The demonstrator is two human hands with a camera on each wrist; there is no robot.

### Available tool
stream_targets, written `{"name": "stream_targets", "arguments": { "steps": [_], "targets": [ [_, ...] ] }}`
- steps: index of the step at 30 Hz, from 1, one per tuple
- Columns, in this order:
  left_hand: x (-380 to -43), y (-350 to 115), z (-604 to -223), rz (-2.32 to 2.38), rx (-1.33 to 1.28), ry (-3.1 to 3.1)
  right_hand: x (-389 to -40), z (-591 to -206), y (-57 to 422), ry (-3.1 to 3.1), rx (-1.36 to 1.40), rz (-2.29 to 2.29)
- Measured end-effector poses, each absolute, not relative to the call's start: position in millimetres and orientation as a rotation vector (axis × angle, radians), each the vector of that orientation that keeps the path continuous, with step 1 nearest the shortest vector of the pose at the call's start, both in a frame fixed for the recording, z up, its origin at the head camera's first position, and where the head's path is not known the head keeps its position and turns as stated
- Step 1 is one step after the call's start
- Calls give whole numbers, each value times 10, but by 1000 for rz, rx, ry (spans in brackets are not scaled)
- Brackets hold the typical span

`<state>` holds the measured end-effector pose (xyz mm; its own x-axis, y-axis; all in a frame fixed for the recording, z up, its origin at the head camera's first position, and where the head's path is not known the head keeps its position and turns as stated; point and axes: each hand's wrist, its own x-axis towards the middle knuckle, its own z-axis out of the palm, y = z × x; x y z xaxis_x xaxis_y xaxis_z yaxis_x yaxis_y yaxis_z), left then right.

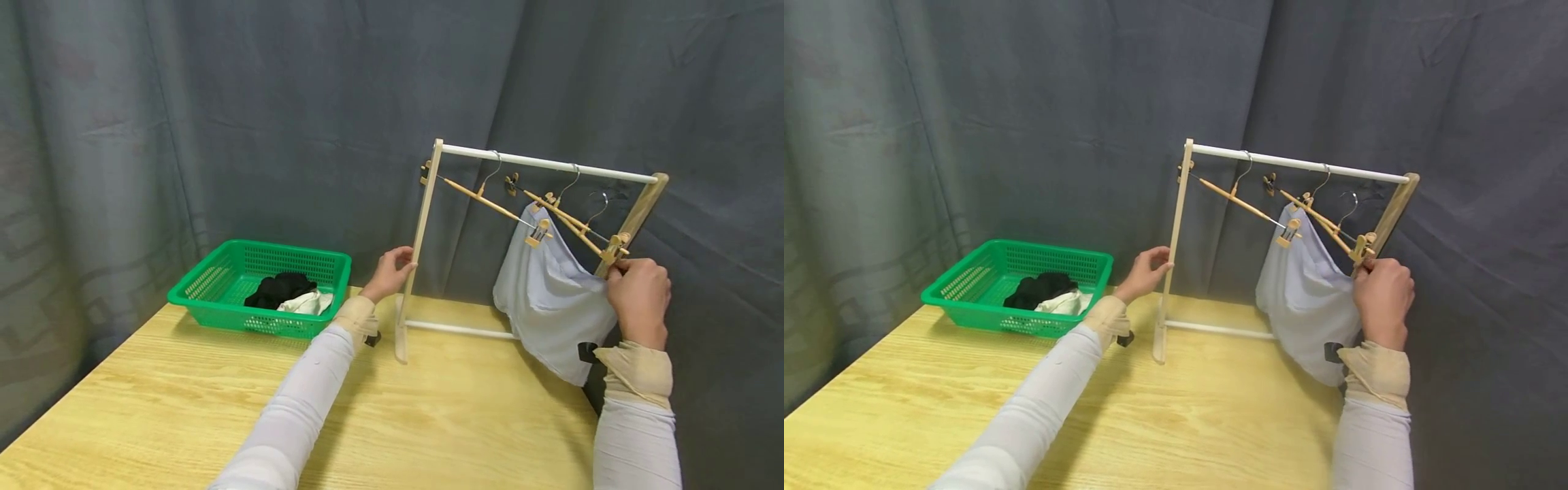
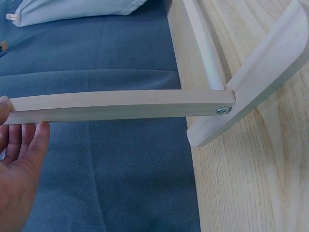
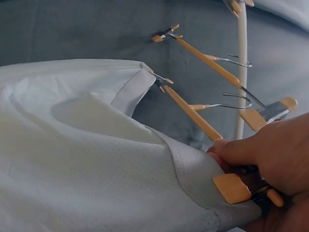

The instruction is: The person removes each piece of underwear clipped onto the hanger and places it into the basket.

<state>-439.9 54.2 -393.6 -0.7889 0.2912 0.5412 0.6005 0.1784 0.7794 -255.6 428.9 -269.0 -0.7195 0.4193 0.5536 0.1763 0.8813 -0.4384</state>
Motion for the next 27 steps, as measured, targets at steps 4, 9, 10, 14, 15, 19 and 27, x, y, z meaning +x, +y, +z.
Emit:
{"name": "stream_targets", "arguments": {
  "steps": [4,9,10,14,15,19,27],
  "targets": [
    [-4398,533,-3941,-1655,-850,-2183,-2557,-2886,4201,-2384,-448,520],
    [-4395,531,-3927,-1654,-864,-2186,-2511,-3073,4095,-2411,-481,605],
    [-4393,534,-3924,-1653,-862,-2190,-2497,-3107,4074,-2424,-488,631],
    [-4407,530,-3908,-1639,-839,-2198,-2457,-3204,3976,-2499,-487,703],
    [-4413,528,-3904,-1635,-834,-2197,-2445,-3218,3949,-2522,-469,700],
    [-4413,527,-3906,-1644,-824,-2205,-2389,-3254,3858,-2644,-379,695],
    [-4392,542,-3919,-1654,-834,-2224,-2384,-3349,3708,-2849,10,736]
  ]
}}
